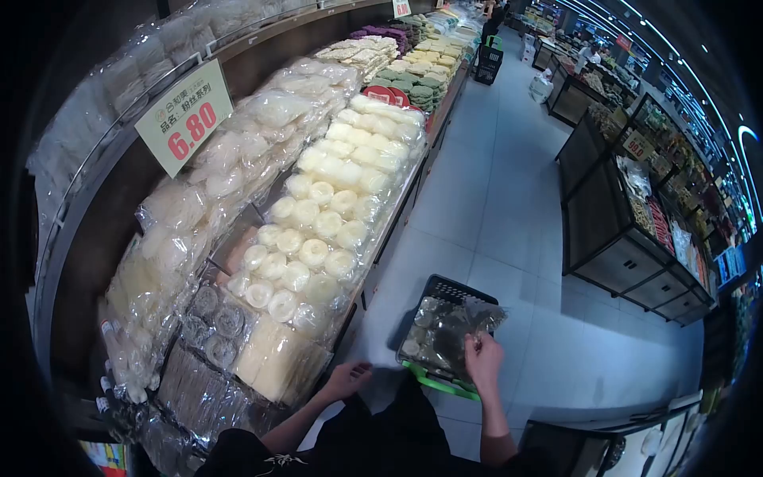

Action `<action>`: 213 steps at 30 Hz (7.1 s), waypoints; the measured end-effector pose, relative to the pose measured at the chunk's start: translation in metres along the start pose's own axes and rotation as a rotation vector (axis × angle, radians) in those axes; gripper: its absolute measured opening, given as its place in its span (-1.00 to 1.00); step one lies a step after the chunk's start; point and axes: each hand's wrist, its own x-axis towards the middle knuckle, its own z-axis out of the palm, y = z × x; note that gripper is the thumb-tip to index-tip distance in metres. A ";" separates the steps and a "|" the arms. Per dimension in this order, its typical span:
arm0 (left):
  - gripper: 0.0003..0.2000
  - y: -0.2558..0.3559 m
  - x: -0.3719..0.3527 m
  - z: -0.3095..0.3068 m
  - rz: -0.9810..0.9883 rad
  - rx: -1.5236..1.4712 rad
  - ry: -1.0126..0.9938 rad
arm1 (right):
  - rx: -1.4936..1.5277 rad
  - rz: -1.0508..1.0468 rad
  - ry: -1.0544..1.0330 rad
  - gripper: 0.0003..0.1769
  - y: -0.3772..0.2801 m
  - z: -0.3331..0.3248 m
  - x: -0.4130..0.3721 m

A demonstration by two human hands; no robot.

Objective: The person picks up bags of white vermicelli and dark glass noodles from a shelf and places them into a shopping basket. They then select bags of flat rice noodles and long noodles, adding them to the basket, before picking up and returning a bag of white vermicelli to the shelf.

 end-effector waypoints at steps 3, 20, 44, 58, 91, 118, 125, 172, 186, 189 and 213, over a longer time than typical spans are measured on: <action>-0.53 0.014 -0.010 -0.039 0.019 -0.191 0.135 | 0.017 -0.209 -0.120 -0.60 -0.086 -0.035 -0.024; -0.17 -0.034 -0.238 -0.100 0.129 -0.798 0.675 | 0.658 -0.301 -1.341 -0.71 -0.222 0.085 -0.093; -0.29 -0.106 -0.379 -0.081 -0.594 -0.504 1.376 | 0.426 -0.248 -1.639 -0.79 -0.240 0.317 -0.252; -0.27 -0.116 -0.349 -0.089 -0.868 0.032 1.460 | 0.124 -0.459 -1.175 -0.48 -0.228 0.338 -0.293; -0.36 -0.089 -0.291 -0.067 -0.426 0.752 1.129 | -0.344 -0.540 -0.640 -0.36 -0.006 0.184 -0.107; -0.76 0.029 -0.087 -0.008 0.494 0.321 0.043 | -0.429 0.192 -0.827 -0.40 0.087 0.122 -0.139; -0.75 -0.004 -0.021 0.135 0.259 0.269 -0.193 | 0.247 0.181 -1.026 -0.64 0.140 0.107 -0.166; -0.75 0.007 0.036 0.212 -0.120 0.553 -0.427 | -0.427 0.346 -1.053 -0.48 0.527 0.388 -0.063; -0.71 0.005 0.010 0.207 -0.108 0.566 -0.375 | -0.325 0.114 -0.927 -0.64 0.381 0.242 -0.043; -0.69 -0.001 0.004 0.205 -0.002 0.478 -0.305 | -0.355 0.110 -0.818 -0.62 0.335 0.192 -0.043; -0.50 -0.034 -0.171 -0.067 -0.041 -0.968 0.125 | 0.240 -0.500 -0.636 -0.60 -0.180 -0.010 -0.196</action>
